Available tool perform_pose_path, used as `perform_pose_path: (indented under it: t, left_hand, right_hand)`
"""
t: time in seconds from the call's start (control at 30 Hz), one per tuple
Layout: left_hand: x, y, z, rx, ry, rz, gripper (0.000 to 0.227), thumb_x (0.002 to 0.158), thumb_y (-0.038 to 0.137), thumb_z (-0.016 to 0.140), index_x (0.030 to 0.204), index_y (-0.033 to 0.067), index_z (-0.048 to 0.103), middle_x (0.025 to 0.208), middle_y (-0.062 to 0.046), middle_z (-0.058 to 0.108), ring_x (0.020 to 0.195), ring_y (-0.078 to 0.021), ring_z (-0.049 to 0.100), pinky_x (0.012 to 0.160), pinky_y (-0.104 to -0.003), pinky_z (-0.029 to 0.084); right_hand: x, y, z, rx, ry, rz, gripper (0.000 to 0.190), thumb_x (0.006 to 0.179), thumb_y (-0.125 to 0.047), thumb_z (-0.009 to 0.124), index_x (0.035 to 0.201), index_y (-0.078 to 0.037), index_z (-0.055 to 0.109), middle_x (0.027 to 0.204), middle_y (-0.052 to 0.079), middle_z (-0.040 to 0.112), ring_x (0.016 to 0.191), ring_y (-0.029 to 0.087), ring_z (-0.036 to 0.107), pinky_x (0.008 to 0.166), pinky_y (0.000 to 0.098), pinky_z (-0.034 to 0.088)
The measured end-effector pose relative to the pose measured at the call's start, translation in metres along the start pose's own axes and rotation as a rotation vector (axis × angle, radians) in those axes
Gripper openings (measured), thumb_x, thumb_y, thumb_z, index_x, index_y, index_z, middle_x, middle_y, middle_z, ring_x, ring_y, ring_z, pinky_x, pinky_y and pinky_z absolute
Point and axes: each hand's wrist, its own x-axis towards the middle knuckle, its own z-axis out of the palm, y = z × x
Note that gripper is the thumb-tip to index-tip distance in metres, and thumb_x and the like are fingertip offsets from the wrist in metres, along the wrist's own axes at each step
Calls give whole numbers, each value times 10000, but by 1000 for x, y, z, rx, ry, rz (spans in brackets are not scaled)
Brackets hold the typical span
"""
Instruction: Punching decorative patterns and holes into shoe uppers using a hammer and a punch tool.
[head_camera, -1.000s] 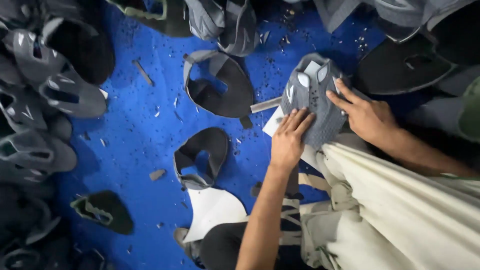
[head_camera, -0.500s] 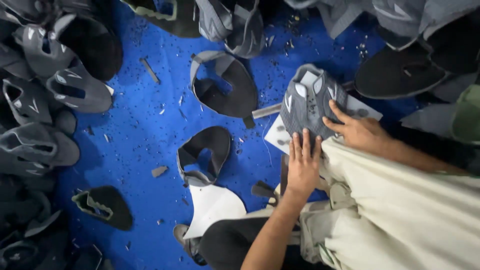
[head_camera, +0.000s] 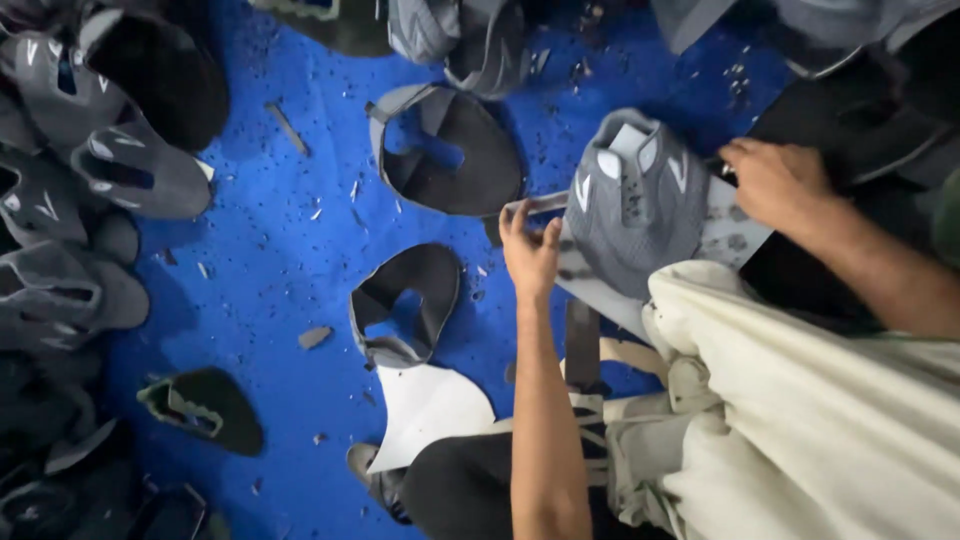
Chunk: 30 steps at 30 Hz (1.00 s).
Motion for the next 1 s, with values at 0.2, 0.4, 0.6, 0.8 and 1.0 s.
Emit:
perform_pose_path:
  t: [0.2,0.4,0.6,0.8,1.0]
  left_hand:
    - [-2,7,1,-117,-109,-95,390,871,215,736,1214,40,672,1586,-269,403,792,-334,699,800,-399,589]
    - [-80,99,-81,290,-97,203,597,902,152,734,1420,-21,493,1557,-347,382,1320,-512,495,1061,-493,438]
    - [-213,113,-112,679,-477,-134,969,765,412,852,1452,-67,364,1346,-308,485,1105,-467,555,857,-495,487]
    - [-232,105,-124,575,-415,-336,870,761,311,828,1470,8,424,1302,-260,605,1018,-427,663,839,-459,543]
    - [-245,138,-143,123,-219,-335,785,746,190,831,1409,-56,489,1191,-217,712,1070,-298,729,909,-378,555]
  right_hand:
    - [17,9,2,665,89,195,203,1043,-142,634,1219,-90,722,1168,134,709,975,406,665,869,499,578]
    - [29,-63,-41,1382,-128,-59,136,1033,19,526,1146,44,598,1249,185,684,1068,249,723,905,349,611]
    - [40,-66,19,1476,-347,-184,57,1032,14,493,1053,20,546,1276,228,688,1087,265,735,871,335,613]
    - [38,-63,40,1470,-307,-237,78,1022,36,487,1062,28,554,1249,234,694,1071,279,735,873,332,601]
    - [12,-74,21,1121,-17,-379,86,1001,65,498,1052,70,568,1228,182,733,1080,233,747,889,314,612]
